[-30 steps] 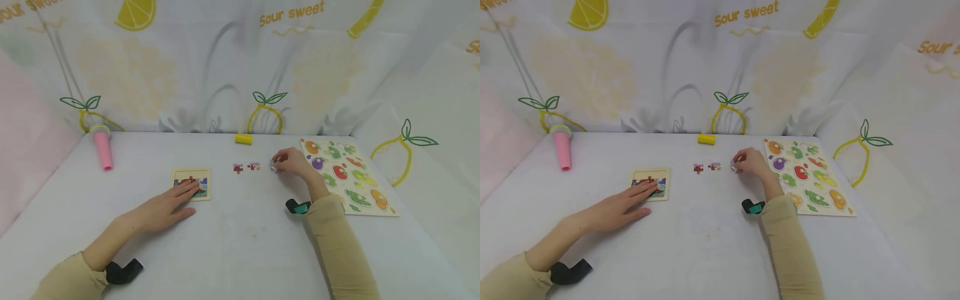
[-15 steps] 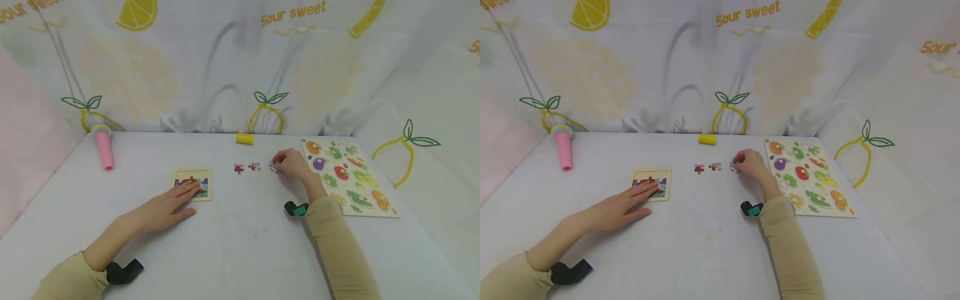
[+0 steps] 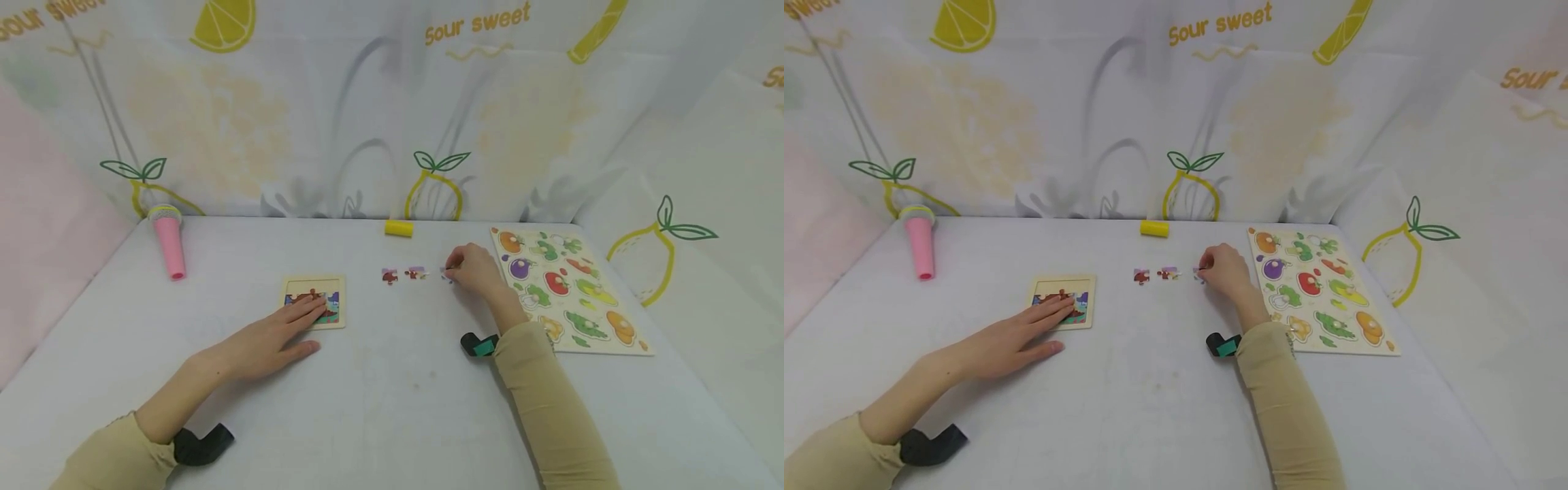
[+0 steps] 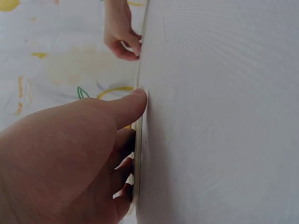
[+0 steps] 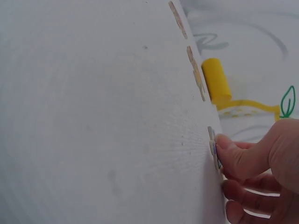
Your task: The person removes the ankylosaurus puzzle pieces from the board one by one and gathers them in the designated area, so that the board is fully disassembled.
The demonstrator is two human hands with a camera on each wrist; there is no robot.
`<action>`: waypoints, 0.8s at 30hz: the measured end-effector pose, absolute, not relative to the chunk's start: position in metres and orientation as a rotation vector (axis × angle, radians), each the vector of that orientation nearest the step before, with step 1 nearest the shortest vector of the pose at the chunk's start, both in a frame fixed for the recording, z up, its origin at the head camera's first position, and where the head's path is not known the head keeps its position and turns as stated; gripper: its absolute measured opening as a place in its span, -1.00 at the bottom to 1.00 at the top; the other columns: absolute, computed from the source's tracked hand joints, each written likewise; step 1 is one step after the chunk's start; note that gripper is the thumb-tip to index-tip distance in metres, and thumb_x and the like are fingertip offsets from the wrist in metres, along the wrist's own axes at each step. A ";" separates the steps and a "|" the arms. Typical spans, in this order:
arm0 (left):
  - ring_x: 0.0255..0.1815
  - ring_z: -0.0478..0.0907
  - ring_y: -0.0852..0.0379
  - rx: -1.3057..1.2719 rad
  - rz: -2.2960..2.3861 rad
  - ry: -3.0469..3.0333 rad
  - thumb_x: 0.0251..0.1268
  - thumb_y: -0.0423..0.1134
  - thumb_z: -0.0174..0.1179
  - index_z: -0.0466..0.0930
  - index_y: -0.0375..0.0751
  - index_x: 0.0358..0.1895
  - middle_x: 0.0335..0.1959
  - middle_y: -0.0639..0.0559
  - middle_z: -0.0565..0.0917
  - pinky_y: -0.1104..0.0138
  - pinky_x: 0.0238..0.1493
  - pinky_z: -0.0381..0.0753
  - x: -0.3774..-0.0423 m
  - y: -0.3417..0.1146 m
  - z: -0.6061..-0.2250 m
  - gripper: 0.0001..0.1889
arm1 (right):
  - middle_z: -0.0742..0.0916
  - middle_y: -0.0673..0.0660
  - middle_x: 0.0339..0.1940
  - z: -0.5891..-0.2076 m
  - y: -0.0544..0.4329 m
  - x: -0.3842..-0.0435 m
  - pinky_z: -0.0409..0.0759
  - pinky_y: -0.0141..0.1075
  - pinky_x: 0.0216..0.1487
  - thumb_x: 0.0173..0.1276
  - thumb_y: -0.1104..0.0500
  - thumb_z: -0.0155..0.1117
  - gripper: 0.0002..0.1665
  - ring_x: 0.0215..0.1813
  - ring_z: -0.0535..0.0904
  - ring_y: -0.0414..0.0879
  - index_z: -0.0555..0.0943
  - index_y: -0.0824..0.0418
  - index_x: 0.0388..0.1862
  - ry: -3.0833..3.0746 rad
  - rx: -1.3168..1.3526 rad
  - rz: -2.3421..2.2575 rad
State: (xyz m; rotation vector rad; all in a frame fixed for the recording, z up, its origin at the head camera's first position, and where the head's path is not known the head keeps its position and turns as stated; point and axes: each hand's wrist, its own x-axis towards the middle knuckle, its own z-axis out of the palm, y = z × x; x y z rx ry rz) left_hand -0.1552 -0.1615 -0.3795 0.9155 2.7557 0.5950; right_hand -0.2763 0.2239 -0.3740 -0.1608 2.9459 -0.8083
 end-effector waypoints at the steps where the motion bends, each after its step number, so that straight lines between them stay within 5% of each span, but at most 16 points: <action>1: 0.62 0.01 -0.15 0.916 0.594 2.756 0.51 0.14 0.05 0.13 -0.12 0.58 0.62 -0.12 0.09 -0.11 0.51 0.15 -0.155 -0.162 -0.380 -0.28 | 0.71 0.21 -0.14 -0.374 0.224 -0.276 0.52 -0.10 0.02 0.33 0.21 0.38 -0.83 -0.10 0.56 0.08 0.69 0.26 -0.15 2.944 -0.162 -0.805; 24: 0.61 0.05 -0.17 0.875 0.707 2.736 0.53 0.13 0.02 0.22 -0.11 0.55 0.59 -0.10 0.18 -0.15 0.50 0.15 -0.155 -0.161 -0.377 -0.33 | 0.68 0.20 -0.09 -0.367 0.228 -0.274 0.54 -0.18 -0.04 0.41 0.14 0.30 -0.76 -0.08 0.53 0.04 0.66 0.25 -0.03 2.871 -0.196 -0.807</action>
